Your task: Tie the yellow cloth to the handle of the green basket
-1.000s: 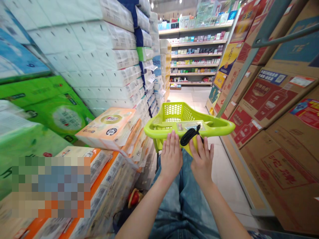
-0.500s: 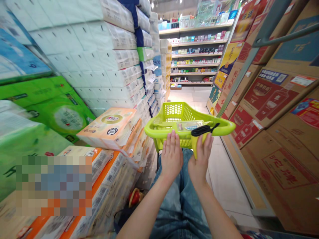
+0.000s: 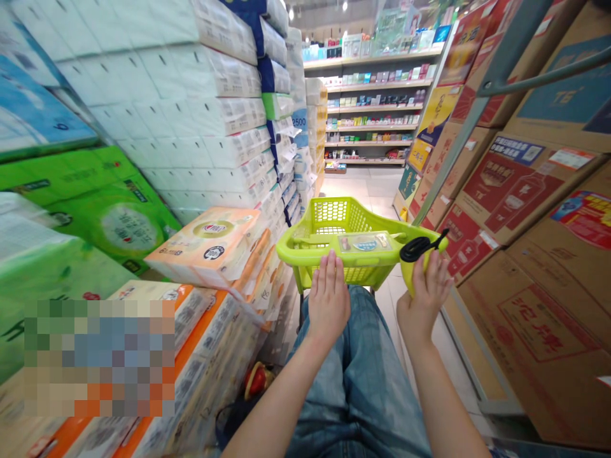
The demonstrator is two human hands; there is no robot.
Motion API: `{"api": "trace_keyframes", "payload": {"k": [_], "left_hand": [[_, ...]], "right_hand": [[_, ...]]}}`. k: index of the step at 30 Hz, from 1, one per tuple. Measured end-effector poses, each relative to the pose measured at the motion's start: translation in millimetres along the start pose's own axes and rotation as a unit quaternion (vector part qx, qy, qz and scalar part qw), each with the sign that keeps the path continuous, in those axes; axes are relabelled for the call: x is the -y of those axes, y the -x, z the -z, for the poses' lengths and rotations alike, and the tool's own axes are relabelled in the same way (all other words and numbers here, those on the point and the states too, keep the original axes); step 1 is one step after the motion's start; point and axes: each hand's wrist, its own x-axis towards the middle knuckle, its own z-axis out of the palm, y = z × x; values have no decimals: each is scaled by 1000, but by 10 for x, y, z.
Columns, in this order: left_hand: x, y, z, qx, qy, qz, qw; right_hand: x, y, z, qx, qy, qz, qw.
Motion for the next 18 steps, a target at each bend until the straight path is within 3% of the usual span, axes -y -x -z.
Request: {"api": "trace_keyframes", "payload": {"k": [2, 5, 8, 10, 14, 18], "left_hand": [[-1, 1, -4, -2, 2, 1, 1000], [4, 7, -4, -1, -1, 2, 1000], [23, 13, 3, 2, -14, -2, 1000], [40, 16, 9, 4, -24, -6, 1000], [47, 17, 10, 1, -20, -9, 1000], [14, 13, -8, -4, -11, -5, 1000]], "right_hand": [[56, -12, -11, -11, -26, -31, 999], [410, 20, -75, -11, -76, -31, 997], [809, 79, -149, 14, -82, 38, 996], [925, 100, -171, 28, -62, 89, 994], [695, 59, -117, 42, -10, 141, 989], [173, -86, 13, 18, 14, 99, 995]]}}
